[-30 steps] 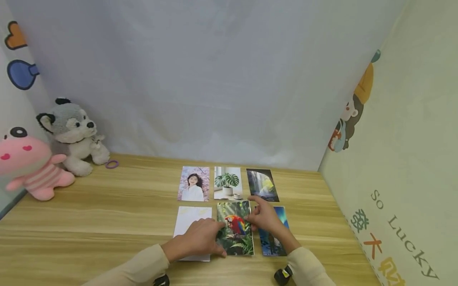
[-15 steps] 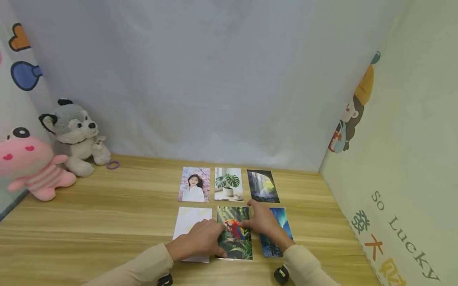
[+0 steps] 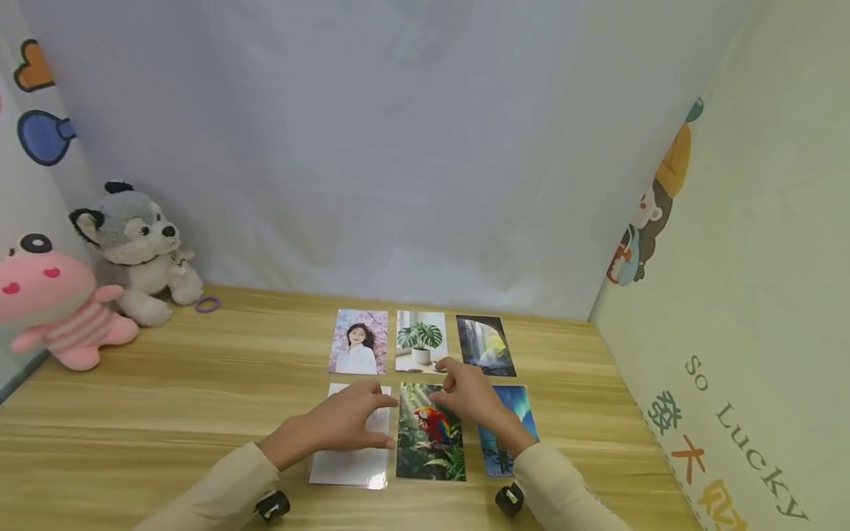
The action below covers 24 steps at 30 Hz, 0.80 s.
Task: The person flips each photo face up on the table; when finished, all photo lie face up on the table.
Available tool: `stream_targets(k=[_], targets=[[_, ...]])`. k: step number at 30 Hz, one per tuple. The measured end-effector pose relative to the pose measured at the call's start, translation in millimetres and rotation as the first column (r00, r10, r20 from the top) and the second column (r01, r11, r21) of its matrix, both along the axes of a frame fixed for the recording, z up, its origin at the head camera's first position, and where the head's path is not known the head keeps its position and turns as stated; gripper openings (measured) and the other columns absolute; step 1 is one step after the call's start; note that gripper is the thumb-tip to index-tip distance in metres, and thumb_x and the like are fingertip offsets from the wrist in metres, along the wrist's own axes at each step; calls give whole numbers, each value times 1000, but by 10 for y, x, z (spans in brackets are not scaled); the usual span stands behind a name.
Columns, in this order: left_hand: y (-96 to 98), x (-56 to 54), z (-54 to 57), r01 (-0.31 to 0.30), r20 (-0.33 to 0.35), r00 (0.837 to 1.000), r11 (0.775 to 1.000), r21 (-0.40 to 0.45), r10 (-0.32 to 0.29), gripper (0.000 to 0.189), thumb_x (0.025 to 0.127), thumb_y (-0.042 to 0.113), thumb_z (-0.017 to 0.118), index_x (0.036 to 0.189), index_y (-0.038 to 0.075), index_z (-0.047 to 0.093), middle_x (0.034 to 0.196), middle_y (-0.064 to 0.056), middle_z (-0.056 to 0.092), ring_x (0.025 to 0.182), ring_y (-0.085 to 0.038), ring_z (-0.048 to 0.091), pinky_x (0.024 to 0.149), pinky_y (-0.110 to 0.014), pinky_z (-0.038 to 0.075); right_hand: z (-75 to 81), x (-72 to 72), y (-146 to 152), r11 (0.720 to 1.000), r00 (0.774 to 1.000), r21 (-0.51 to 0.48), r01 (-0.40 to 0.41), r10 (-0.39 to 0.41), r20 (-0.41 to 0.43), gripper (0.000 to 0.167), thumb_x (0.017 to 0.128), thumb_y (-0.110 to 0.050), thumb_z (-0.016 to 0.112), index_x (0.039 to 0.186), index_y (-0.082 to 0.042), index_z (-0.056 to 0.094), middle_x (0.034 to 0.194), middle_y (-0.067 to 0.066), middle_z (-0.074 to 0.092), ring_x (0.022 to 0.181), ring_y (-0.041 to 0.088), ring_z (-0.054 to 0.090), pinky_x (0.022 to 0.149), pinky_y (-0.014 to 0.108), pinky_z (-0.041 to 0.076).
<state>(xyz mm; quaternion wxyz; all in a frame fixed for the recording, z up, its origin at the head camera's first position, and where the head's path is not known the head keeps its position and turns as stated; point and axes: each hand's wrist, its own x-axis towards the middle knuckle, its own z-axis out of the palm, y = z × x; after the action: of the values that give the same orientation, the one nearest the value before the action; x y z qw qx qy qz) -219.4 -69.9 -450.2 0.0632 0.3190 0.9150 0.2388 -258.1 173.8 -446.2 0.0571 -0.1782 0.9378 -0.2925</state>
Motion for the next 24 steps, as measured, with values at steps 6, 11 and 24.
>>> stream_targets(k=[6,11,24], targets=[[-383,43,-46,13,4,1000,999,-39,-13,70,72,46,87,129,10,66,131,-18,54,121,-36,51,97,-55,46,-36,-43,-270,991,991,-22,-130,131,25,53,89,-20,75,137,-4,57,117,16,68,108,32,65,88,50,53],[-516,108,-31,18,80,997,995,-96,-11,90,62,49,91,138,13,58,149,-27,41,137,-49,37,105,-69,35,-106,-69,-488,986,987,35,-161,160,8,64,85,-22,80,142,-6,53,121,14,70,113,32,64,95,49,51],[-524,231,-93,-5,129,991,993,-118,20,85,61,37,94,136,14,61,151,-25,38,141,-47,33,107,-68,33,-185,-25,-755,995,996,71,-69,72,-50,54,83,-19,80,132,-9,62,101,8,71,91,23,62,74,36,51]])
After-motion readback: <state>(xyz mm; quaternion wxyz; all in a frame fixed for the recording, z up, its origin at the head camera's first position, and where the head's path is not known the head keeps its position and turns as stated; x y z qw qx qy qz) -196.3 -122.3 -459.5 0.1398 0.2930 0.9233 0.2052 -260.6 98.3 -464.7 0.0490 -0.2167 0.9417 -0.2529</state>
